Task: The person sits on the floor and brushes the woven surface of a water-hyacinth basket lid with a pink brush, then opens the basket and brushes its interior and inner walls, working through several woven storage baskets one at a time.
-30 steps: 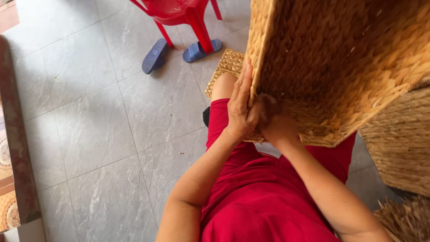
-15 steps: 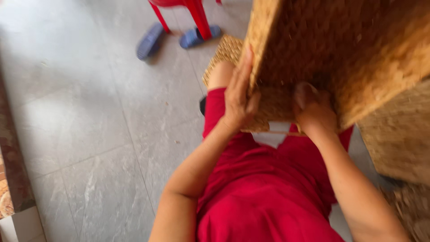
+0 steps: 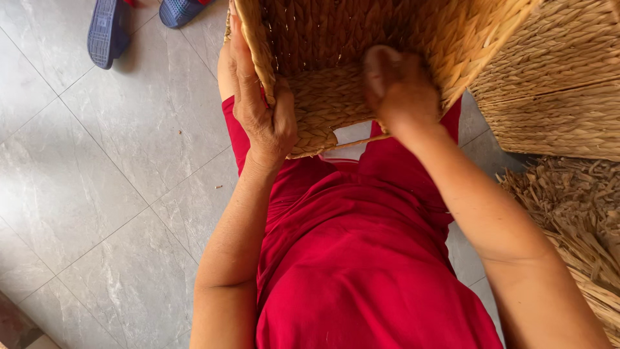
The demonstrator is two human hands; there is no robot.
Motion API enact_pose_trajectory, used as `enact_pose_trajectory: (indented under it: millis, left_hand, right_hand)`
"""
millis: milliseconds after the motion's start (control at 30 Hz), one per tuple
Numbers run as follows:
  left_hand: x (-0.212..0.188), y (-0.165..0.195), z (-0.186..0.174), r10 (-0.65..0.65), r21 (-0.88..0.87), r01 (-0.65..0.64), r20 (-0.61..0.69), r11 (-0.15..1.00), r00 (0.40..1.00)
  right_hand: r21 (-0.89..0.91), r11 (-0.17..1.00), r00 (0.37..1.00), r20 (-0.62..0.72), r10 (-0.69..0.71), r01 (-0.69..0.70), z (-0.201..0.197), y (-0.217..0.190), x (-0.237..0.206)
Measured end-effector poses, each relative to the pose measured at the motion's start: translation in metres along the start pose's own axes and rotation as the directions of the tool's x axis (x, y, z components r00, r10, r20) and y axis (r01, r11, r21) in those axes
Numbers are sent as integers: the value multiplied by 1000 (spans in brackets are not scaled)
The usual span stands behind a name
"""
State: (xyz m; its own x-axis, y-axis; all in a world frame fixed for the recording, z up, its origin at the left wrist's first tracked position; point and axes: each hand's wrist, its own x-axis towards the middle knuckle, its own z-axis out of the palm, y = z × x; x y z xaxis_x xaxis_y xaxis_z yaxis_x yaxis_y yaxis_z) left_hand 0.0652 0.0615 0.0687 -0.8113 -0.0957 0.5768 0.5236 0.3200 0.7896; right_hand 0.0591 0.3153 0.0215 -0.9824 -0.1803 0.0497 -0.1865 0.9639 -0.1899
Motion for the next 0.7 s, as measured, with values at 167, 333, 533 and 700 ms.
enact_pose_trajectory:
  millis: [167, 333, 533, 700]
  left_hand:
    - [5, 1, 1, 30, 20, -30, 2, 999, 1000]
    - [10, 4, -2, 59, 56, -59, 12, 997, 998]
    - [3, 0, -5, 69, 101, -68, -2, 993, 998]
    - [1, -1, -4, 49, 8, -50, 6, 999, 999]
  right_hand:
    - [25, 994, 989, 102, 106, -109, -5, -15, 6]
    - [127, 959, 964, -111, -241, 255, 12, -101, 9]
    - [140, 988, 998, -22, -59, 62, 14, -57, 16]
    - [-42, 999, 996, -83, 12, -16, -2, 9, 9]
